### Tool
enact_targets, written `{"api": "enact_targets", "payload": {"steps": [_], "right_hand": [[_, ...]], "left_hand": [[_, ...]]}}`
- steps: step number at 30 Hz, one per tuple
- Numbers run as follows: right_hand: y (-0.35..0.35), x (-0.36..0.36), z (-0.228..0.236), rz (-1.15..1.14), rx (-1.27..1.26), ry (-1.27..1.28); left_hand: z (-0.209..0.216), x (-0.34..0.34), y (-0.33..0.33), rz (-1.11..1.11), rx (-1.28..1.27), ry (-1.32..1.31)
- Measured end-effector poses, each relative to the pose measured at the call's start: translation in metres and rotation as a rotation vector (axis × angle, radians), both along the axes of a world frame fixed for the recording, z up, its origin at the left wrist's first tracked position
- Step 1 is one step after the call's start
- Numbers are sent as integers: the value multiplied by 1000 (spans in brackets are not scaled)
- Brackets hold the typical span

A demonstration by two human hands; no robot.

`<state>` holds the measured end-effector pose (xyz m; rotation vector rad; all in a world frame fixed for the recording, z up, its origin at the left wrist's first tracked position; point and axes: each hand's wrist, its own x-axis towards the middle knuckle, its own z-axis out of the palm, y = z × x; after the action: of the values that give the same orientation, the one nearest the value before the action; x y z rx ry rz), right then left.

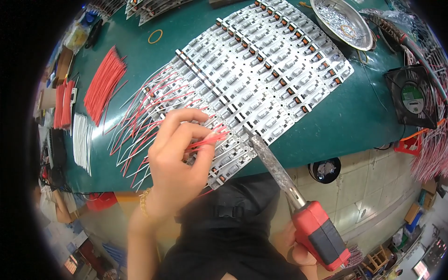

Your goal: The person solders white and red wires onto an array of circuit boards using a soldering tool.

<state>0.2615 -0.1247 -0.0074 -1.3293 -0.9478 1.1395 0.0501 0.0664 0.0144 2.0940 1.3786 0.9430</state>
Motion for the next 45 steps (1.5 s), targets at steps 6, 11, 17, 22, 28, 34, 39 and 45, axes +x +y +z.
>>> {"api": "enact_targets", "payload": {"steps": [6, 11, 17, 22, 28, 34, 39, 45], "right_hand": [[-4, 6, 7, 64, 183, 96], [-7, 1, 10, -97, -190, 19], [-14, 4, 6, -84, -194, -71], [-30, 11, -4, -136, -100, -257], [-32, 18, 0, -54, 5, -3], [-10, 3, 18, -75, -159, 2], [-23, 11, -6, 3, 57, -36], [-29, 15, -3, 75, 60, 49]], "left_hand": [[0, 10, -2, -56, -64, -66], [-2, 7, -5, -40, -30, 22], [-3, 6, -1, -55, -71, 19], [-3, 6, -2, -50, -53, -1], [-2, 8, 0, -55, -49, -21], [-3, 7, -2, -59, -37, -20], [2, 10, -7, -17, -101, -109], [2, 14, -8, -58, -57, 2]]}}
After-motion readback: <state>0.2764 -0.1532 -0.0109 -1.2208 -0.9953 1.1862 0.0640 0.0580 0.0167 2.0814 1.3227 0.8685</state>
